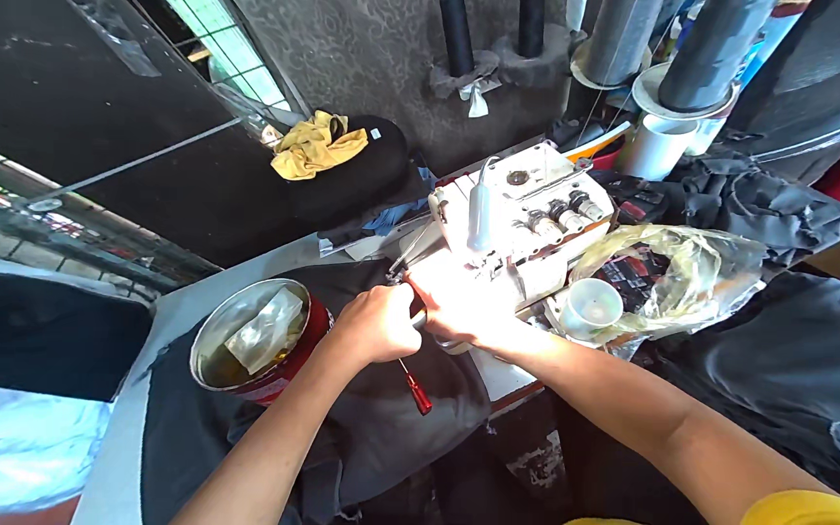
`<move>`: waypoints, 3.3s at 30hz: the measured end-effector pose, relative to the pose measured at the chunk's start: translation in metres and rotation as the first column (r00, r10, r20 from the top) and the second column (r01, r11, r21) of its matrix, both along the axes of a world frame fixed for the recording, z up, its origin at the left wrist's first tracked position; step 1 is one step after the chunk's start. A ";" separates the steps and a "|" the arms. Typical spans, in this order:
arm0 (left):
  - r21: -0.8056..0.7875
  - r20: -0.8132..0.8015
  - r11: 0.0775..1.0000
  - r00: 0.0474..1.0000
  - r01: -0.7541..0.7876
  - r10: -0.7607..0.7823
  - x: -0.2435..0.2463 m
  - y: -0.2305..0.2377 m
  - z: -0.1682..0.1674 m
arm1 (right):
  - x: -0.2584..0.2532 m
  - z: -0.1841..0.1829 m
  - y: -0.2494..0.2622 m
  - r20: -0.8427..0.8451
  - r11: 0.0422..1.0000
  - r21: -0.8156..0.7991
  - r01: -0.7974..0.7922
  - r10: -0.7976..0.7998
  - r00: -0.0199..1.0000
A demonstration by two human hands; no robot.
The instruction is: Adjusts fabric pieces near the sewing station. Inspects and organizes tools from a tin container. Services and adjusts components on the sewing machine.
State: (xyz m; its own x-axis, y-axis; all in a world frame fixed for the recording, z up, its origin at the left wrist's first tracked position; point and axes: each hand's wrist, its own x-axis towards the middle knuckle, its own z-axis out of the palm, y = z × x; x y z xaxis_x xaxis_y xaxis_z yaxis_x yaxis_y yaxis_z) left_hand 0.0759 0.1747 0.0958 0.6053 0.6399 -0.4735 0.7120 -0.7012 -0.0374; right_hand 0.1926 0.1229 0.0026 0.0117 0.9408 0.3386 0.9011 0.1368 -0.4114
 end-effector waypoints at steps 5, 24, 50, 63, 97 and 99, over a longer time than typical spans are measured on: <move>0.000 -0.022 1.000 1.000 -0.003 0.003 0.003 -0.002 0.004 | 0.000 -0.004 0.001 -0.040 0.999 0.034 -0.007 0.008 0.999; -0.036 -0.016 0.999 1.000 0.014 -0.015 0.006 -0.003 0.009 | 0.004 -0.002 -0.001 -0.099 0.999 0.013 -0.039 0.040 0.994; -0.002 0.034 0.954 0.953 -0.301 0.301 -0.054 -0.064 -0.011 | -0.030 -0.015 -0.021 0.067 0.880 0.246 -0.406 0.402 0.913; 0.026 0.517 0.976 0.838 -0.218 0.174 -0.124 -0.113 -0.051 | 0.026 -0.010 -0.088 -0.163 0.894 0.403 -0.195 0.280 0.946; 0.613 -0.183 0.790 0.969 -0.019 0.166 -0.129 0.084 0.023 | 0.128 -0.047 -0.239 -0.121 0.805 0.291 0.517 -0.505 0.854; 0.518 -0.281 0.853 0.928 -0.067 0.244 -0.112 0.072 0.012 | 0.130 -0.046 -0.237 -0.138 0.815 0.274 0.511 -0.493 0.859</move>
State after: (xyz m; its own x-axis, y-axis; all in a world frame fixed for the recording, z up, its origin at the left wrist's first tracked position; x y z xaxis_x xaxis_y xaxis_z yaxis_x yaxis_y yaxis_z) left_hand -0.0359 0.2471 0.1081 0.3461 0.9119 -0.2207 0.6943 -0.4072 -0.5934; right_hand 0.3222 -0.1142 -0.0434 0.4835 0.6571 0.5783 0.8534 -0.2066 -0.4786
